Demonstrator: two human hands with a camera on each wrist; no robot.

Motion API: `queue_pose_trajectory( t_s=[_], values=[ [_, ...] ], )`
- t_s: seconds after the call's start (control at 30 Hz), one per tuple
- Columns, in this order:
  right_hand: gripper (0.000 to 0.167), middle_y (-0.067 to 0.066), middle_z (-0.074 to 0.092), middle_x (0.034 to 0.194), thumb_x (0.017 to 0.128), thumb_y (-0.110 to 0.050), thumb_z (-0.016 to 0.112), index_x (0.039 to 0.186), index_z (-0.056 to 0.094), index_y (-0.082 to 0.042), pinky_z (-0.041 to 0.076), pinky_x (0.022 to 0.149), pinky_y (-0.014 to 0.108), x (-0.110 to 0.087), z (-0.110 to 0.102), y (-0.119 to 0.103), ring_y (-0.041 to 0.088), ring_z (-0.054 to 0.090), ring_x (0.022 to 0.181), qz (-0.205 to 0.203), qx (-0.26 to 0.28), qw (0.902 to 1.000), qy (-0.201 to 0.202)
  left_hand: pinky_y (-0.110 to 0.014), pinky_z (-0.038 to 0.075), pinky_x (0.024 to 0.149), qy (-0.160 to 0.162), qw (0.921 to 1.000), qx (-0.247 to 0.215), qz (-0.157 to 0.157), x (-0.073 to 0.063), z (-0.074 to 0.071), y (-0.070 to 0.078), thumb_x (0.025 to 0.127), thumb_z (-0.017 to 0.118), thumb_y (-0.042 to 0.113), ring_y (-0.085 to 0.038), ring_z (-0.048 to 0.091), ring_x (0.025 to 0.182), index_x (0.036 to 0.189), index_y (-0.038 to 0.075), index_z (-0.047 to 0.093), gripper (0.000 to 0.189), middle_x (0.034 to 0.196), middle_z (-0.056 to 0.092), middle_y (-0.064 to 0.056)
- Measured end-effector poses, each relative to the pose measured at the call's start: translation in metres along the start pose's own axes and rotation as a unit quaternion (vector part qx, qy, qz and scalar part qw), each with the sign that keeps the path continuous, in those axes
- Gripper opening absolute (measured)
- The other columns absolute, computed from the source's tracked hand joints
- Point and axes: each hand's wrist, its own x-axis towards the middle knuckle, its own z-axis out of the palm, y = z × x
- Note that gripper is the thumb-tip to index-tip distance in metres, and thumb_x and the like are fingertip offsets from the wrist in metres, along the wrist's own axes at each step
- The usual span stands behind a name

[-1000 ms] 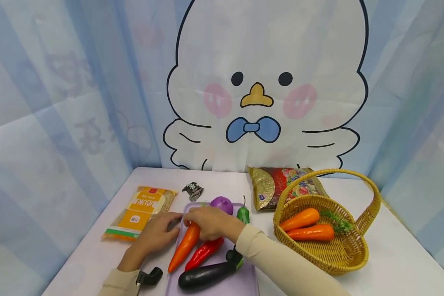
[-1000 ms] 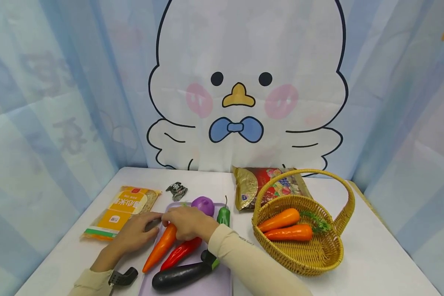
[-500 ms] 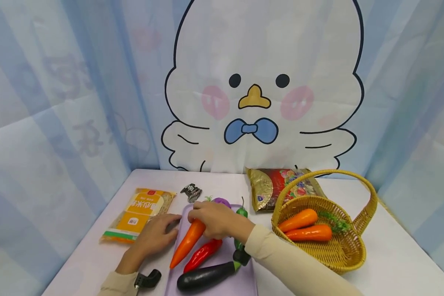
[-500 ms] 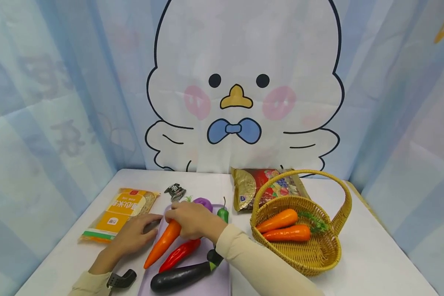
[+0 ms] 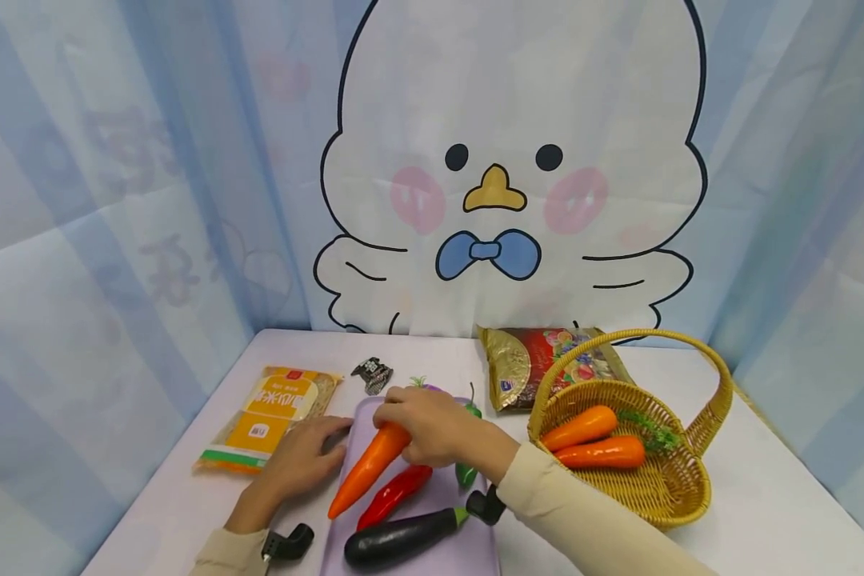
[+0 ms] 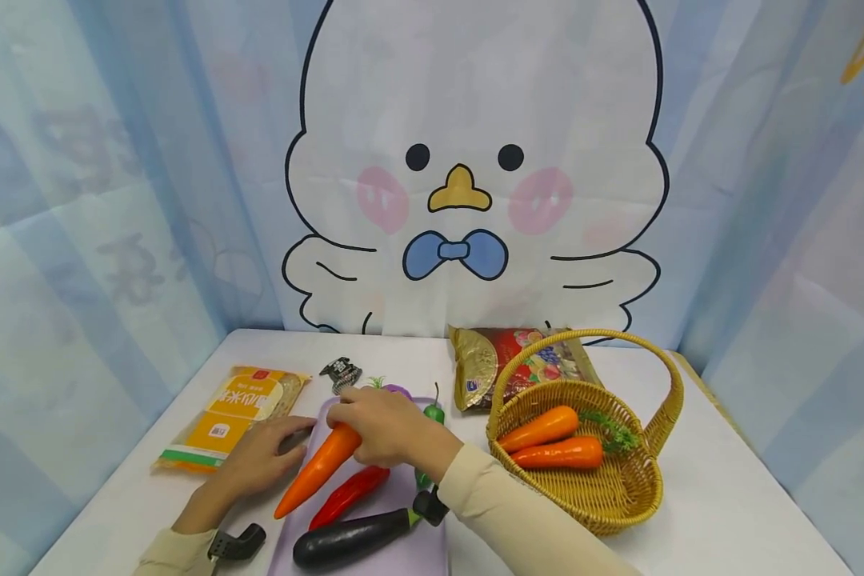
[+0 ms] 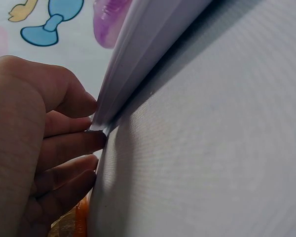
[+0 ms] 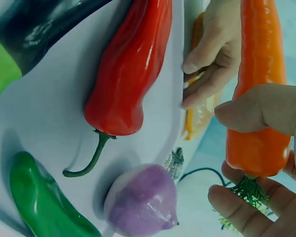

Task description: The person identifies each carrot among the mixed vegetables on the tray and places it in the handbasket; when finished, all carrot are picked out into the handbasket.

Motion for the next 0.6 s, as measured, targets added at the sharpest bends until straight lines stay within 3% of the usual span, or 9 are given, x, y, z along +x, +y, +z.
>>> queue_pose_trajectory(
  t_s=[0.23,0.6],
  values=[
    [0.044,-0.004,0.062,0.114,0.079,-0.014,0.080,0.121,0.071,-0.023,0.052,0.079,0.025,-0.016,-0.007,-0.001,0.011,0.060,0.094,0.009,0.019,0.9981,0.058,-0.057,0.042,0.110,-0.005,0.9999,0.000,-0.009,0.001,0.000,0.001,0.091,0.069,0.023,-0.030,0.057,0.129,0.133,0.016,0.066,0.043,0.134,0.066,-0.003],
    [0.042,-0.002,0.065,0.112,0.076,-0.008,0.079,0.115,0.074,-0.021,0.055,0.083,0.030,-0.033,-0.016,-0.002,0.015,0.062,0.096,-0.012,0.034,0.9895,0.140,-0.055,0.042,0.111,0.000,1.0000,0.004,-0.001,0.000,-0.001,0.001,0.092,0.066,0.024,-0.029,0.057,0.129,0.133,0.016,0.066,0.042,0.133,0.067,-0.002]
  ],
)
